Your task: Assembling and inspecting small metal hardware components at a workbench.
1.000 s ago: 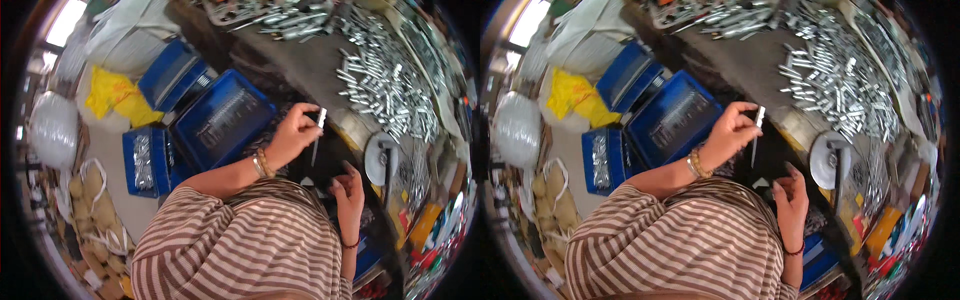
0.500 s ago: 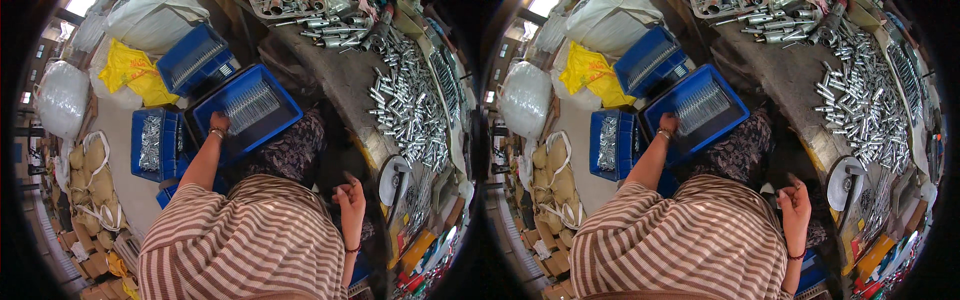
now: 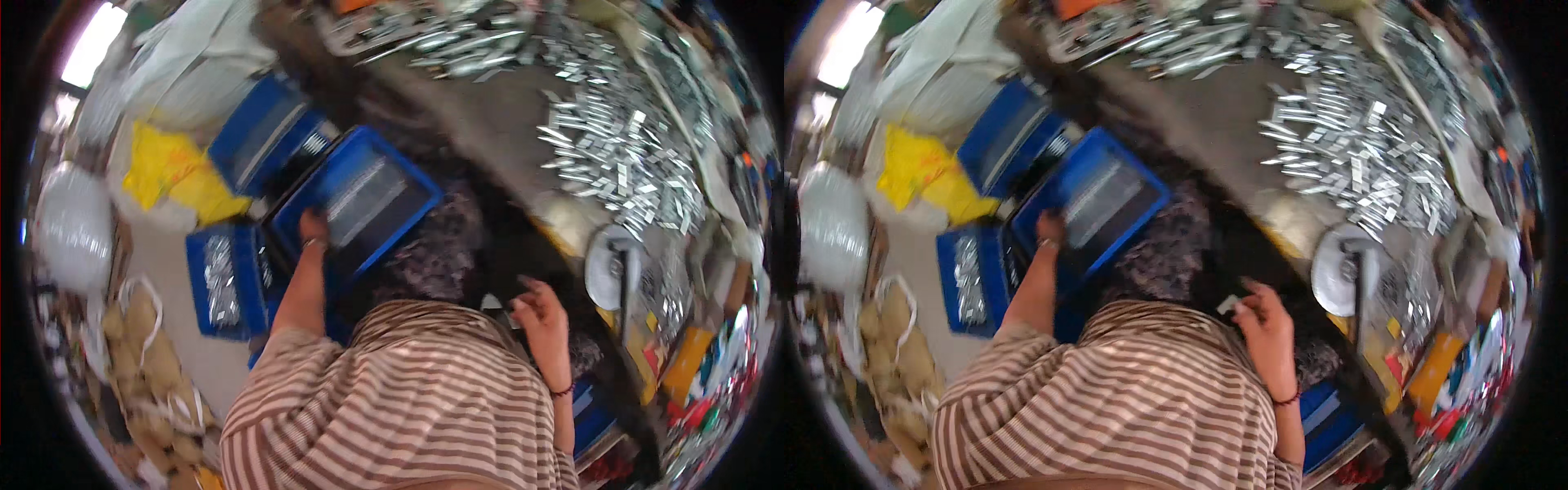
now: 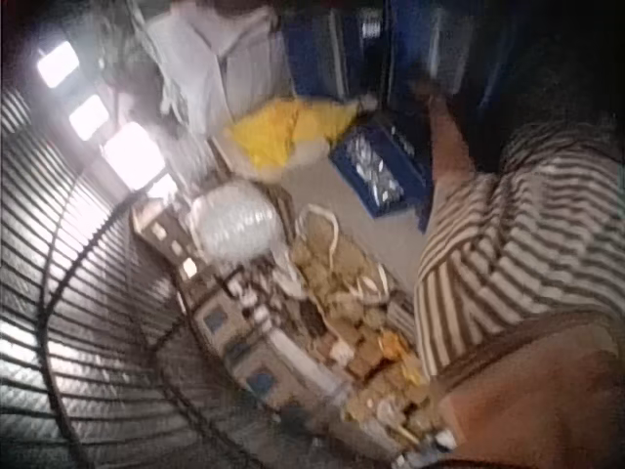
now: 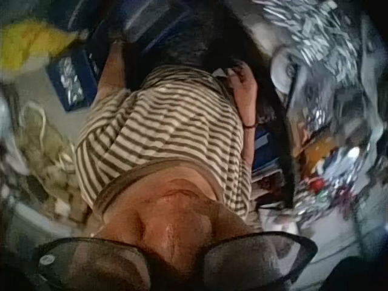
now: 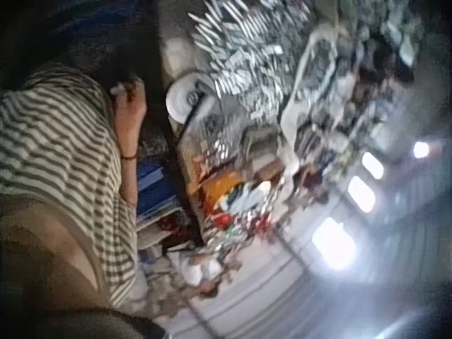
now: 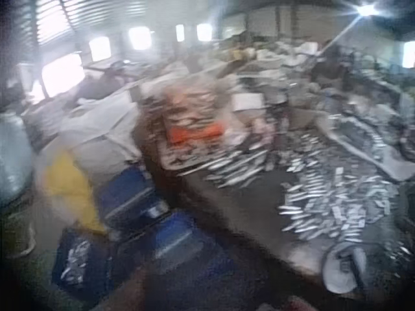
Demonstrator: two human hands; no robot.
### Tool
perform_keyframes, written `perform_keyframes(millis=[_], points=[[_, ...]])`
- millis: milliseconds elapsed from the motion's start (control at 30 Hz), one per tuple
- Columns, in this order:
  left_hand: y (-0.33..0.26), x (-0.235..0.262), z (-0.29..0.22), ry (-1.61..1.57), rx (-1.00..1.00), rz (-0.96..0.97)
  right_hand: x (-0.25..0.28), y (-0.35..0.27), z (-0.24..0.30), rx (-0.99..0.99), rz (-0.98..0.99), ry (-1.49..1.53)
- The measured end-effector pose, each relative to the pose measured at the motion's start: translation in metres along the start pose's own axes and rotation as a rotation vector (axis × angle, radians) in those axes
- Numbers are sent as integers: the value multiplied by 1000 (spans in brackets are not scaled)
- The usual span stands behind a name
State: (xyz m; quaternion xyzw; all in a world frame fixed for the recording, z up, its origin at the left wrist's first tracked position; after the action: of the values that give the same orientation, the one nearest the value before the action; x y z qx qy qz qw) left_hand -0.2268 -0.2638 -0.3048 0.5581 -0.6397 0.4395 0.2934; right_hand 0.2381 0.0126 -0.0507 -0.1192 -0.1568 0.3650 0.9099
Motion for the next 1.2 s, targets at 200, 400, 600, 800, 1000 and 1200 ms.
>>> perform_keyframes(millis=[200,400,600,800,1000,1200], points=[[-28,55,-113,-493,-379,-120,-1,6,0,119,26,-25],[-237,120,-357,-739,-994,320,10,-5,24,175,-26,-48],[-335,80,-432,-256,-1426,355,29,-23,42,283,-115,-151],[-344,52,-451,-104,-1542,272,93,-52,67,398,-326,-274],[-361,76,-448,-268,-1357,586,205,-35,58,455,-836,-757],[-383,65,-418,-476,-1126,1009,238,20,38,280,-806,-1353]])
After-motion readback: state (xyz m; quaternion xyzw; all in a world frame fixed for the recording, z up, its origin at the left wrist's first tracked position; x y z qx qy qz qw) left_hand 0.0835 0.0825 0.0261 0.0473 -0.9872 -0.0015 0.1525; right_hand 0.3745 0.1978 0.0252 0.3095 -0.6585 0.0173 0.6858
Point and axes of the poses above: each hand's wrist, its own y-axis towards the middle knuckle, its own x-axis out of the back of the hand, z = x × y, the point moved 5 cm from there along y, towards the middle knuckle, and after that the axes turned 6 degrees about x, right-handed, at the moved point
